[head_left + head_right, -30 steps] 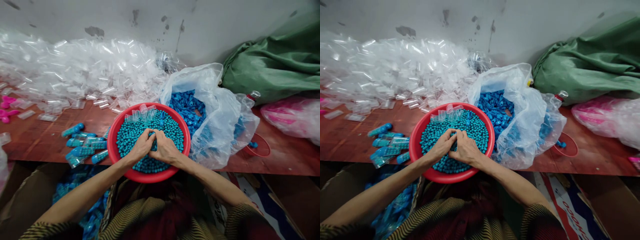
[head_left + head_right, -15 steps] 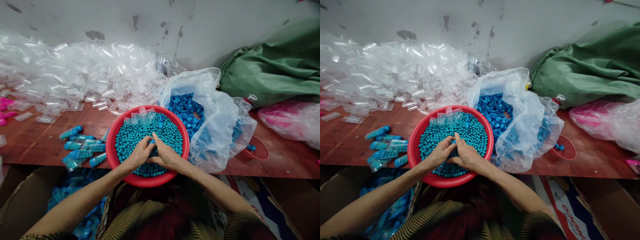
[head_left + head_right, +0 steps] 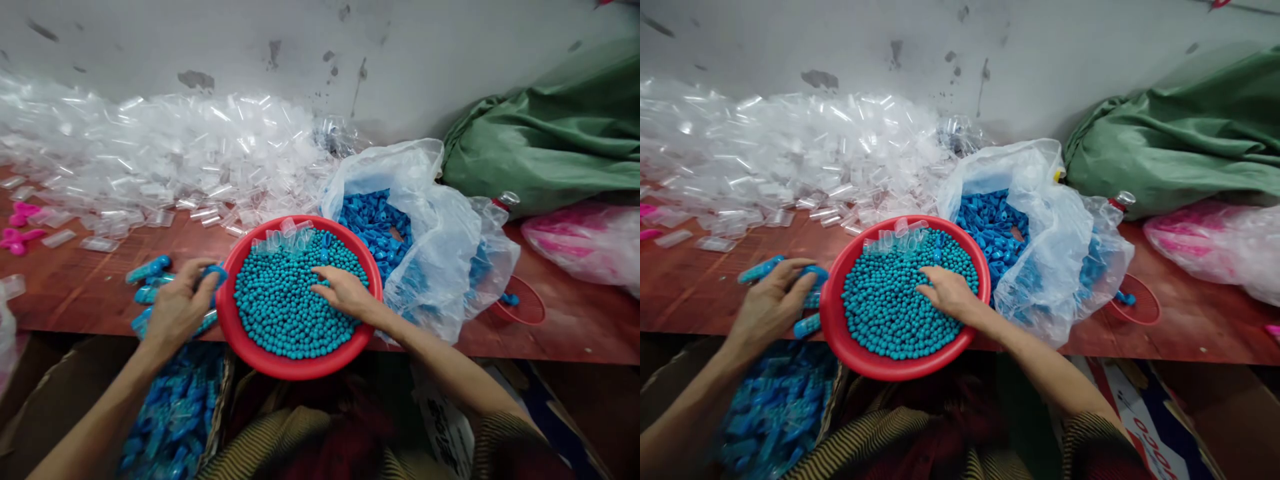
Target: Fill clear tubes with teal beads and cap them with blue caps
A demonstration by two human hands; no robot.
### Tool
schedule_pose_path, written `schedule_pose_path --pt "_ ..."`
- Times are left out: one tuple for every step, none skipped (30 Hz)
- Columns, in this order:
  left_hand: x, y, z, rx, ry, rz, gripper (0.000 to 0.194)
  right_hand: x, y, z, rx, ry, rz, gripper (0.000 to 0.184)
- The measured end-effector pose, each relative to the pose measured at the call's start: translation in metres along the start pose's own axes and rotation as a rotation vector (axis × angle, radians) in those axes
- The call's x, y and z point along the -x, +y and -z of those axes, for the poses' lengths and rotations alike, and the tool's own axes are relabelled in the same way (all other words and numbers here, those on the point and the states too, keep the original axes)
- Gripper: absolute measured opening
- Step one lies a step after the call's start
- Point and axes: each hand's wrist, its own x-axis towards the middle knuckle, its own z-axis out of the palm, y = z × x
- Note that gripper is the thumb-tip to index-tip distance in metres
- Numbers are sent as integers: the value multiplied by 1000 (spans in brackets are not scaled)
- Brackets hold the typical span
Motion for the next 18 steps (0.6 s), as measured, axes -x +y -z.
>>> schedule_pose_path --pt "-3 -13 8 -122 53 63 26 -6 7 5 39 27 -56 38" --pt "-6 -24 14 -225 74 111 28 -13 12 11 81 52 -98 37" --pt "-9 -34 16 -317 100 140 30 -20 16 15 131 80 -130 38" --pt "-11 -40 16 -393 137 142 33 -26 18 19 184 104 -150 39" --pt "-12 -43 13 -444 172 113 35 -33 18 22 239 121 -163 39" --pt "-13 -41 8 -468 208 67 36 -39 17 23 293 131 -173 40" --pt "-13 -35 2 -466 233 13 36 -44 15 24 345 133 -188 41" --pt "-14 -26 -6 -442 229 -47 36 -49 13 23 391 127 -210 42" --pt "-15 -14 -16 -397 203 -84 35 -54 11 22 434 114 -235 45" --pt "-16 -1 -26 -362 145 -120 34 -57 9 21 472 98 -258 47" --pt "-18 14 -37 -330 48 -168 34 -60 8 19 504 78 -274 49" --pt "-21 27 -48 -314 -26 -195 33 -62 7 18 530 54 -280 48" --pt "-25 39 -59 -302 -102 -223 35 -62 7 16 550 27 -274 45" --pt "-29 49 -69 -306 -157 -246 38 -62 8 15 565 3 -261 41" --pt "-34 57 -80 -322 -190 -255 41 -60 9 14 576 -18 -243 35" --pt "-39 63 -89 -339 -224 -260 44 -57 11 14 586 -39 -224 30" --pt "-43 66 -98 -358 -248 -255 45 -54 12 14 596 -58 -205 28" --pt "-47 68 -105 -377 -265 -249 44 -50 13 14 606 -78 -188 27"
